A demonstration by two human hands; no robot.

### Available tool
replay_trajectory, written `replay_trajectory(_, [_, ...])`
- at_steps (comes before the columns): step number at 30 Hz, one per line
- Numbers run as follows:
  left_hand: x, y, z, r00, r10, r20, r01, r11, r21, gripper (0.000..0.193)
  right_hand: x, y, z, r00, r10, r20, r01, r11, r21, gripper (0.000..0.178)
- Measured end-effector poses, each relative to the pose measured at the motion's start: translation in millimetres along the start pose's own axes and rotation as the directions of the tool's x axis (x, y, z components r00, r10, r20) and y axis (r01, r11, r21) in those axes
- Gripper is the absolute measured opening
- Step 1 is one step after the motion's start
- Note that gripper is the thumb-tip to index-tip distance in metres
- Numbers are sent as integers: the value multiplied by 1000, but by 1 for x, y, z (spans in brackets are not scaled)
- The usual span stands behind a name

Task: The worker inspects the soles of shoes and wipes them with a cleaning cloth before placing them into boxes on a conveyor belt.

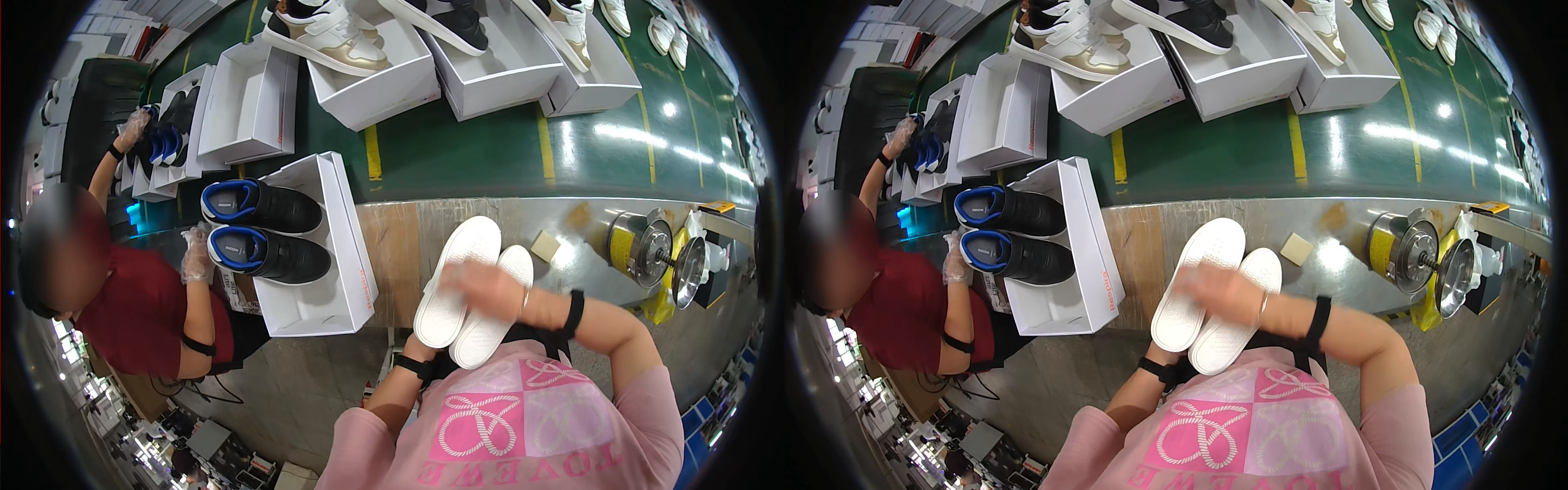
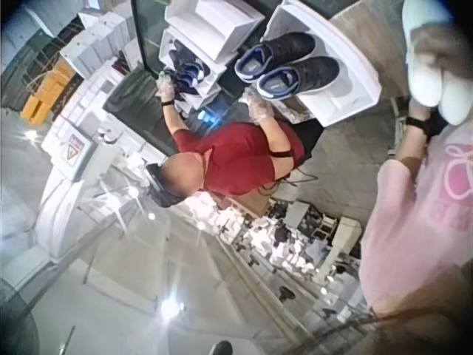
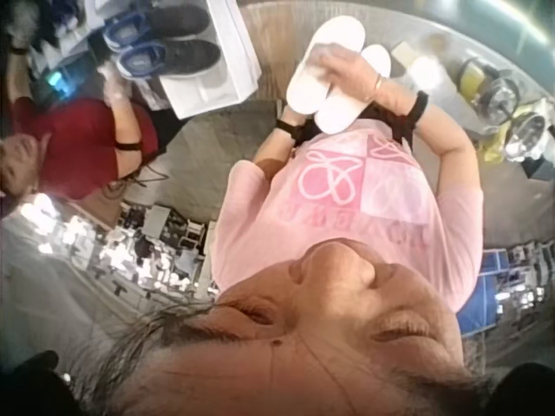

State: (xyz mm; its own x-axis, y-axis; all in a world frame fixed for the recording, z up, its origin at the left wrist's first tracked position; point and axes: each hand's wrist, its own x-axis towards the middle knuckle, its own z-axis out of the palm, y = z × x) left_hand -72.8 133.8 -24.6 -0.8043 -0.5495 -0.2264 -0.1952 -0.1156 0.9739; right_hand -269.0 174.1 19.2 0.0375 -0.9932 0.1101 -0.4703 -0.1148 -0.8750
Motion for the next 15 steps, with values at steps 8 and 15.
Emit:
replay_trajectory(8, [8,0,3,994,-47,94,70,964,-256,61,31,22,-9,955,182,-235,-184,983,11,38])
replay_trajectory(15, [11,3,1,982,-138,129,185,843,-506,62,42,48,-22,863,459,-211,-451,888,87,38])
